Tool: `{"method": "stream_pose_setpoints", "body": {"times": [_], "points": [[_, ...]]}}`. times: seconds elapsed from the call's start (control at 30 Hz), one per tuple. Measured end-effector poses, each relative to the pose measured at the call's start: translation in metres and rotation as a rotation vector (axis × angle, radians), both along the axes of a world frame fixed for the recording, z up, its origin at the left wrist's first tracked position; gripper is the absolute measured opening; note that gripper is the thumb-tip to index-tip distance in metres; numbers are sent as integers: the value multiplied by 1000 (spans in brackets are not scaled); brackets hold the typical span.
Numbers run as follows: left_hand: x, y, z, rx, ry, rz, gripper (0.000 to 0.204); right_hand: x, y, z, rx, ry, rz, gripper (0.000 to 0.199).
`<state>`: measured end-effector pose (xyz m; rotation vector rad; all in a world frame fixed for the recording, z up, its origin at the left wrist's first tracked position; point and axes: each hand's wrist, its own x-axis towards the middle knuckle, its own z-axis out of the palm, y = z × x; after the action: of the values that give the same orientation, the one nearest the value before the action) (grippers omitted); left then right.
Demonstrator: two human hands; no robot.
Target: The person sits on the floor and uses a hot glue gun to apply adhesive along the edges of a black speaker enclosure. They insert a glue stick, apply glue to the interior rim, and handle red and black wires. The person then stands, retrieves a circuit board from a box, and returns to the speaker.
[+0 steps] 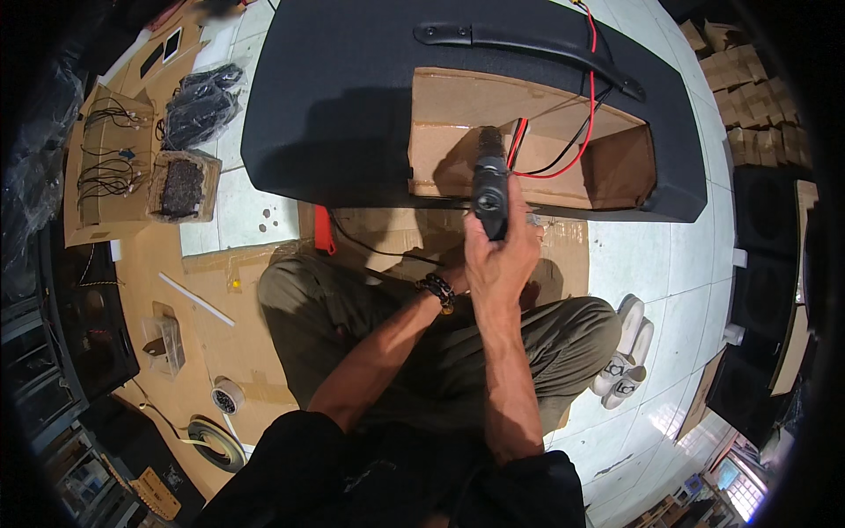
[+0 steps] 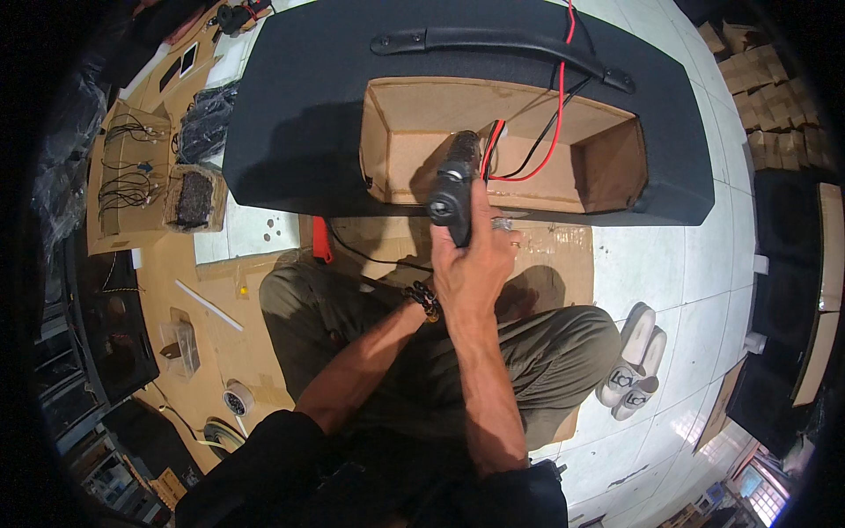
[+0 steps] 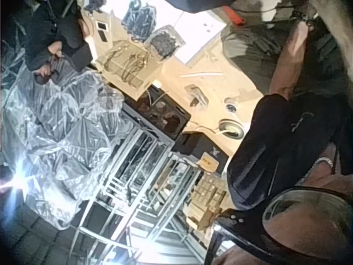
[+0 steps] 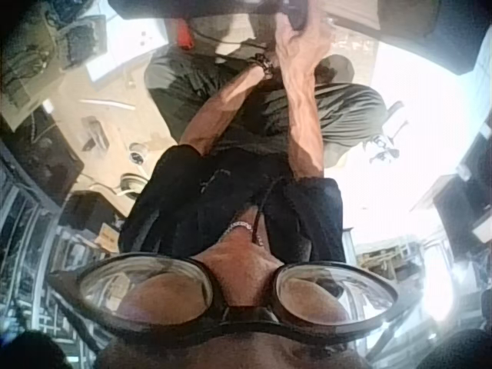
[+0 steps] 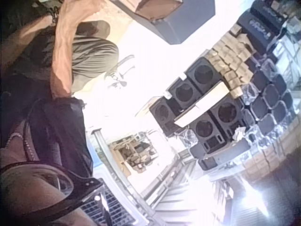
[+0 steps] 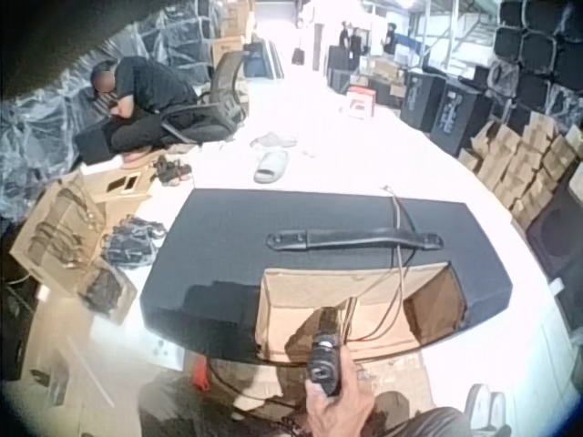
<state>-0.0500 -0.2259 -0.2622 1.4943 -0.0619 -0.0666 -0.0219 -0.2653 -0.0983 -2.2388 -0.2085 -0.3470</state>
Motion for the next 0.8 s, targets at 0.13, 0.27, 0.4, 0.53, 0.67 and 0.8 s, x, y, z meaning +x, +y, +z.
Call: {"method": "stream_pose_setpoints", "body": {"times": [0.13, 0.27, 0.4, 0.53, 0.67, 0.8], "points": [[-1, 1, 1, 0, 2, -12, 25, -6, 12, 5, -145, -53, 16, 62], [-1, -1, 3, -4, 2, -12, 25, 3, 3, 20, -135, -3, -87, 63], [-3, -3, 4, 6, 0, -14, 25, -2, 13, 17, -274, 7, -77, 66], [-3, -3, 7, 4, -4, -19, 25, -5, 13, 19, -312, -36, -10, 68], [-4, 1, 7, 23, -2, -21, 25, 2, 8, 21, -311, -23, -80, 66], [-4, -3, 7, 10, -2, -38, 25, -7, 15, 30, -341, 61, -36, 65]]}}
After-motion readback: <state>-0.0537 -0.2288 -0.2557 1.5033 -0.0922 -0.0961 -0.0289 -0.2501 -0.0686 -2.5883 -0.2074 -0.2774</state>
